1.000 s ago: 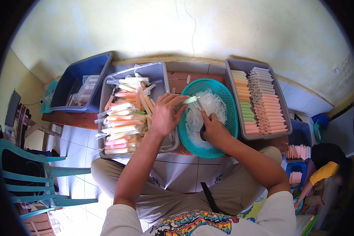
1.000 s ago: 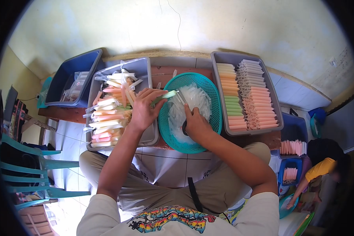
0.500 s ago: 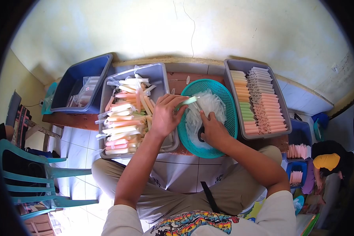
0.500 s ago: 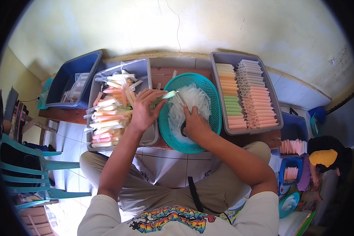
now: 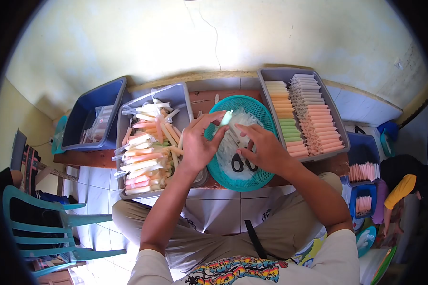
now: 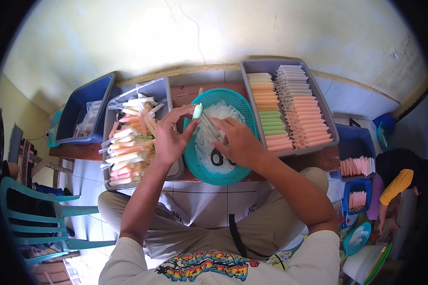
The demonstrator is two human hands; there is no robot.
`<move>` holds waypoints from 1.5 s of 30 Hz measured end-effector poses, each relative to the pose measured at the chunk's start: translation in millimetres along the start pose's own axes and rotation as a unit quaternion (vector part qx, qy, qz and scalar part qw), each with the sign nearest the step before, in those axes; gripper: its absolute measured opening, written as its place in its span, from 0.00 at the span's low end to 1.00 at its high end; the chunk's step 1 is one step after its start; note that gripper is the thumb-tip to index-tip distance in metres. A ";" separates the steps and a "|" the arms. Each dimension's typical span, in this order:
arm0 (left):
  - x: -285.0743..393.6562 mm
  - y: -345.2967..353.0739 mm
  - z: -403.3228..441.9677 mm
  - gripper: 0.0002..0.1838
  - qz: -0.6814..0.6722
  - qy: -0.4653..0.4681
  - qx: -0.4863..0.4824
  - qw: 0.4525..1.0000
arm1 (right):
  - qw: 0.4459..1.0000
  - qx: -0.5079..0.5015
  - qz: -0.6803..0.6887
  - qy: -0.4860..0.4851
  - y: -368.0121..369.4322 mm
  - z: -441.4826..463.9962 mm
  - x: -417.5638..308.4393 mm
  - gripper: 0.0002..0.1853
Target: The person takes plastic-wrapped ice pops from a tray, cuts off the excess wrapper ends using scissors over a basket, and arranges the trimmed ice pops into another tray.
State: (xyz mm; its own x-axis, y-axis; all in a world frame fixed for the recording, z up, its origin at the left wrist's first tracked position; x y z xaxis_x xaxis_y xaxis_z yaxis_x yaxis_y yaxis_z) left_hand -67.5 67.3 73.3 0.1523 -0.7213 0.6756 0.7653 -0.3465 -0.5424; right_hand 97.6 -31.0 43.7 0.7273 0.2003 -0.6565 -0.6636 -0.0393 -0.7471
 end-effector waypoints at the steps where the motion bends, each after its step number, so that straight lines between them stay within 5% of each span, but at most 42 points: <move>1: 4.4 7.4 3.9 0.18 0.000 0.002 -0.006 1.000 | 1.000 0.004 0.003 0.003 -7.7 -2.1 -1.2 0.35; 6: 18.1 54.3 31.2 0.15 -0.165 -0.010 -0.009 0.986 | 0.993 0.110 0.026 -0.026 -54.9 -17.7 6.6 0.18; 16: 18.1 148.3 74.3 0.19 -0.351 -0.070 -0.054 0.932 | 0.983 0.180 -0.009 0.019 -117.1 -52.7 72.3 0.14; 25: 25.4 175.1 97.7 0.17 -0.024 0.054 -0.077 0.995 | 0.967 0.152 -0.148 0.143 -133.8 -62.6 133.7 0.11; 28: 15.2 191.3 103.7 0.14 0.068 0.025 -0.152 0.986 | 0.960 0.144 -0.183 0.154 -131.5 -59.7 149.8 0.06; 30: 17.4 199.1 106.2 0.11 0.150 0.092 -0.151 0.973 | 0.958 0.131 -0.196 0.161 -126.3 -53.4 163.2 0.05; 37: 1.2 226.0 111.1 0.11 0.192 0.025 -0.237 0.952 | 0.938 0.065 -0.270 0.208 -97.6 -39.0 186.1 0.07; 45: -6.6 247.0 113.9 0.16 0.348 0.007 -0.396 0.850 | 0.928 0.000 -0.276 0.249 -77.7 -26.6 202.9 0.08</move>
State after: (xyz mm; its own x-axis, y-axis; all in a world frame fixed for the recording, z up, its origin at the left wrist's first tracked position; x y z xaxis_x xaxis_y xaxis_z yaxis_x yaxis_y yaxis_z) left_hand 191.8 54.8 -8.3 0.3849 -0.9215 0.0514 -0.1676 -0.1246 -0.9779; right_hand 301.4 -13.4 -34.2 0.9476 -0.2873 -0.1399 -0.1653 -0.0660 -0.9840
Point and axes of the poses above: each hand's wrist, its own z-axis towards the middle knuckle, its own y-axis out of the palm, x = y × z, the point moved 7 cm from there along z, towards the middle knuckle, and after that the axes turned 11 degrees about -x, right-handed, at the moved point
